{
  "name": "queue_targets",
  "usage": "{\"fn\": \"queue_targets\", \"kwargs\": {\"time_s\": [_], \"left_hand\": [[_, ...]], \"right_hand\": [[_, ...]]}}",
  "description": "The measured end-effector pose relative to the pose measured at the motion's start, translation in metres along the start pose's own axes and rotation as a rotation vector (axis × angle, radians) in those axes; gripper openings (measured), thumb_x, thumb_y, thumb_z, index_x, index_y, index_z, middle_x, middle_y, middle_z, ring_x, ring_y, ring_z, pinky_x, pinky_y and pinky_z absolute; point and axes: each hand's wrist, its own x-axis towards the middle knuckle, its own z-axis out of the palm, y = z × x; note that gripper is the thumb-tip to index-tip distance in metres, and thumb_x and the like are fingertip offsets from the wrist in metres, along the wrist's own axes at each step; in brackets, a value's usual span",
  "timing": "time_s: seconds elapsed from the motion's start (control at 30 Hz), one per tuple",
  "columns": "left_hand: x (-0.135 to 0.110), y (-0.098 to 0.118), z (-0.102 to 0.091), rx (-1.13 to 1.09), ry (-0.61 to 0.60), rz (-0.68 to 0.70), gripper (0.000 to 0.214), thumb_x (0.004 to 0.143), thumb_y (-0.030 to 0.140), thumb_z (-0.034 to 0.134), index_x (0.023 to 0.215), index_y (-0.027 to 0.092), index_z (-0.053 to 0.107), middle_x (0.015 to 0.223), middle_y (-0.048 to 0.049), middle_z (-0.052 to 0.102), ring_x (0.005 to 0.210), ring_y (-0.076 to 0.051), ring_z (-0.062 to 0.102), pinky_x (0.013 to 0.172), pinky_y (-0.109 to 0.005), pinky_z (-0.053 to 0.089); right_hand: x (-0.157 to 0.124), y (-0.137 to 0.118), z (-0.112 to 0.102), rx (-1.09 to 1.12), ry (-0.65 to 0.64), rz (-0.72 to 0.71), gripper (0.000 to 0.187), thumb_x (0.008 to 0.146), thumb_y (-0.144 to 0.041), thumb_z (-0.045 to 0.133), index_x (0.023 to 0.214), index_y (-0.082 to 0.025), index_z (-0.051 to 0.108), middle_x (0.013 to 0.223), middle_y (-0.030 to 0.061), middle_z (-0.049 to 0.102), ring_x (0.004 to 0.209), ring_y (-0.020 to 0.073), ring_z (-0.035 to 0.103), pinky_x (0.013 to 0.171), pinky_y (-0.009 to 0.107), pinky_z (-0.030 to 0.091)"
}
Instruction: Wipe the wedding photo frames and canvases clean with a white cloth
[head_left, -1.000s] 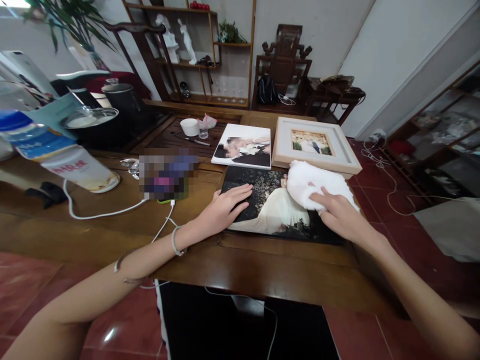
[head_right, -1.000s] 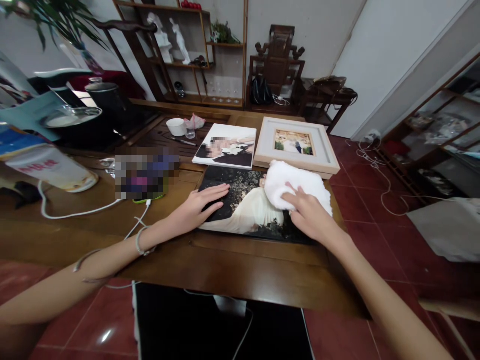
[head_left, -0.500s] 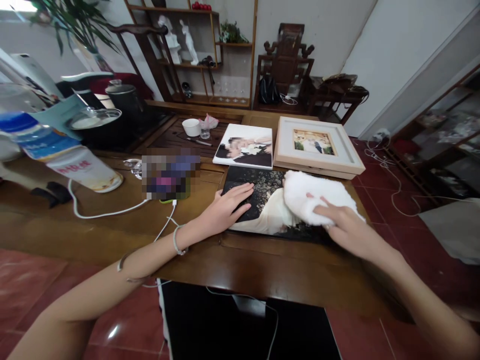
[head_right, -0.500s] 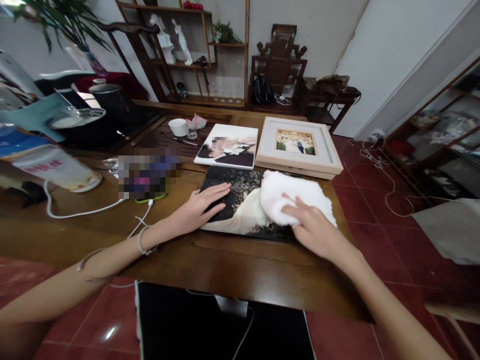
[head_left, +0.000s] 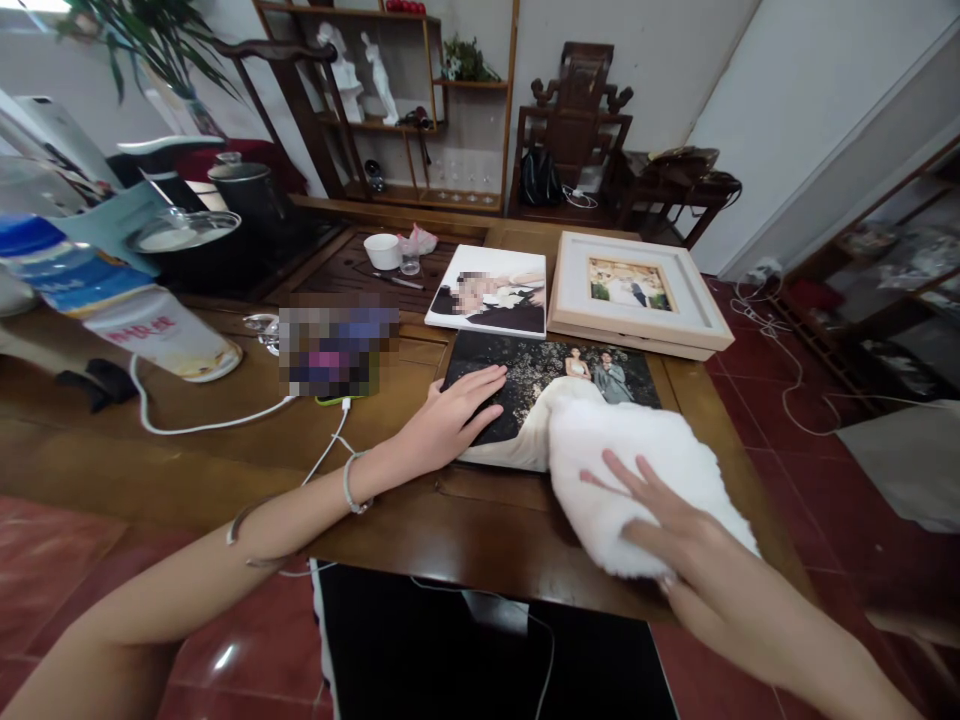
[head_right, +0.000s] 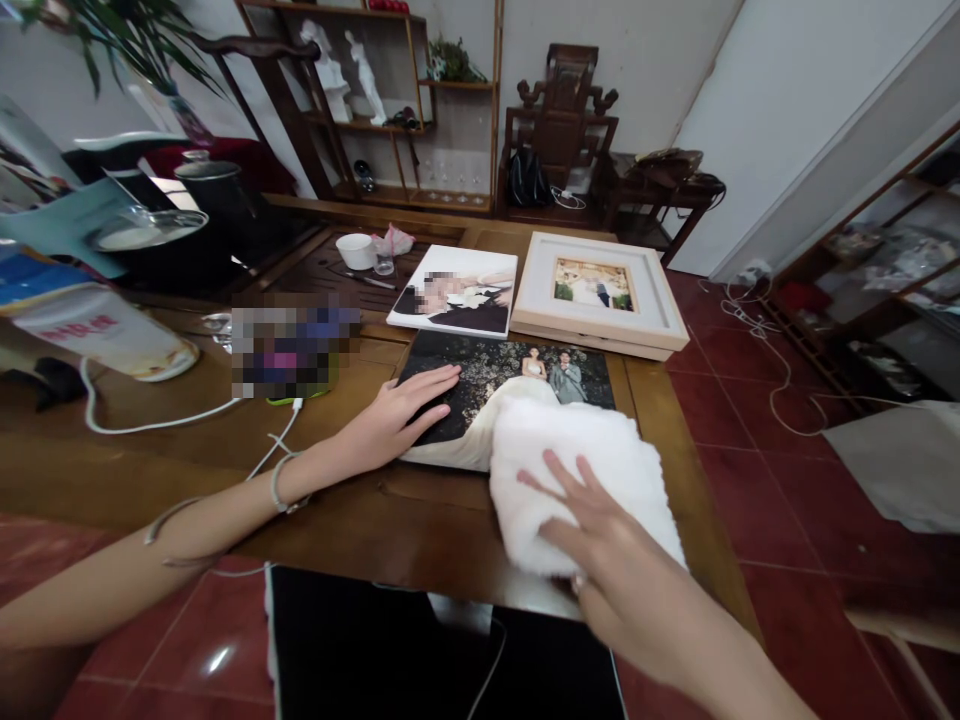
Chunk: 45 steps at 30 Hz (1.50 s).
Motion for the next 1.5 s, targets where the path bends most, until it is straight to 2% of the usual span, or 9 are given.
{"fn": "queue_targets", "kwargs": {"time_s": [0.13, 0.27, 0.47, 0.67, 0.83, 0.93, 1.13, 1.23, 1.5], "left_hand": [[0.0, -0.001, -0.001, -0.006, -0.006, 0.016, 0.041, 0.096, 0.032, 0.038, 0.136, 0.024, 0.04, 0.144, -0.0089, 0.041, 0.133, -0.021, 0.038, 0.104, -0.048, 0.033], [0.001, -0.001, -0.002, -0.01, -0.021, 0.03, 0.041, 0.096, 0.03, 0.039, 0.136, 0.022, 0.04, 0.144, -0.0102, 0.04, 0.133, -0.022, 0.037, 0.103, -0.047, 0.034], [0.001, 0.001, -0.004, 0.01, -0.027, 0.012, 0.041, 0.096, 0.031, 0.039, 0.136, 0.023, 0.04, 0.145, -0.0093, 0.04, 0.133, -0.022, 0.037, 0.101, -0.048, 0.035], [0.001, 0.0, -0.002, 0.015, -0.017, 0.013, 0.041, 0.096, 0.031, 0.038, 0.137, 0.023, 0.039, 0.145, -0.009, 0.039, 0.133, -0.021, 0.037, 0.101, -0.046, 0.035], [0.001, 0.001, -0.001, 0.003, -0.016, -0.003, 0.04, 0.097, 0.029, 0.034, 0.137, 0.024, 0.038, 0.145, -0.0088, 0.039, 0.133, -0.021, 0.037, 0.102, -0.049, 0.033], [0.001, 0.001, -0.001, -0.004, -0.015, 0.005, 0.04, 0.097, 0.027, 0.035, 0.137, 0.024, 0.039, 0.145, -0.0088, 0.04, 0.133, -0.021, 0.037, 0.103, -0.049, 0.033], [0.001, 0.002, -0.003, -0.019, -0.017, -0.002, 0.041, 0.096, 0.026, 0.035, 0.137, 0.023, 0.039, 0.146, -0.01, 0.039, 0.135, -0.023, 0.034, 0.102, -0.052, 0.034], [0.001, 0.004, -0.004, -0.01, -0.043, 0.0, 0.042, 0.097, 0.026, 0.033, 0.138, 0.021, 0.036, 0.149, -0.0097, 0.032, 0.139, -0.023, 0.026, 0.1, -0.053, 0.036], [0.002, 0.006, -0.006, 0.014, -0.073, -0.054, 0.044, 0.097, 0.025, 0.029, 0.141, 0.02, 0.031, 0.149, -0.0122, 0.032, 0.138, -0.024, 0.028, 0.099, -0.052, 0.036]], "right_hand": [[0.005, -0.002, -0.007, 0.034, -0.04, -0.04, 0.049, 0.053, 0.0, 0.038, 0.09, -0.023, 0.062, 0.146, 0.0002, 0.035, 0.138, 0.0268, 0.018, 0.109, 0.052, 0.03], [0.041, 0.036, -0.015, 0.035, 0.071, 0.053, 0.049, 0.06, -0.001, 0.039, 0.099, -0.02, 0.061, 0.146, 0.0079, 0.037, 0.135, 0.0304, 0.024, 0.101, 0.053, 0.039], [0.099, 0.074, -0.023, 0.049, 0.188, 0.039, 0.042, 0.064, -0.001, 0.036, 0.095, -0.019, 0.058, 0.125, 0.0052, 0.059, 0.135, 0.0291, 0.026, 0.102, 0.053, 0.038], [0.077, 0.02, -0.005, -0.062, 0.121, 0.105, 0.052, 0.066, 0.002, 0.037, 0.111, -0.017, 0.056, 0.145, 0.0112, 0.038, 0.138, 0.034, 0.015, 0.105, 0.059, 0.031], [0.043, -0.041, 0.006, -0.012, -0.02, -0.011, 0.05, 0.061, -0.004, 0.046, 0.106, -0.02, 0.059, 0.15, 0.0069, 0.03, 0.138, 0.0369, 0.013, 0.108, 0.06, 0.024], [0.054, -0.039, -0.001, -0.025, -0.011, 0.008, 0.051, 0.064, -0.004, 0.045, 0.11, -0.021, 0.058, 0.146, 0.008, 0.037, 0.136, 0.0351, 0.022, 0.106, 0.057, 0.031], [0.121, 0.038, -0.012, -0.139, 0.149, 0.008, 0.057, 0.066, -0.001, 0.04, 0.119, -0.019, 0.053, 0.141, 0.012, 0.044, 0.137, 0.0313, 0.024, 0.105, 0.057, 0.031], [0.136, 0.056, -0.011, -0.171, 0.199, -0.029, 0.058, 0.065, 0.0, 0.041, 0.12, -0.015, 0.052, 0.141, 0.0136, 0.044, 0.137, 0.0328, 0.02, 0.107, 0.059, 0.024], [0.074, -0.032, -0.009, -0.095, -0.056, -0.12, 0.045, 0.066, -0.005, 0.051, 0.107, -0.018, 0.062, 0.144, 0.0146, 0.039, 0.134, 0.0403, 0.026, 0.103, 0.061, 0.032]]}}
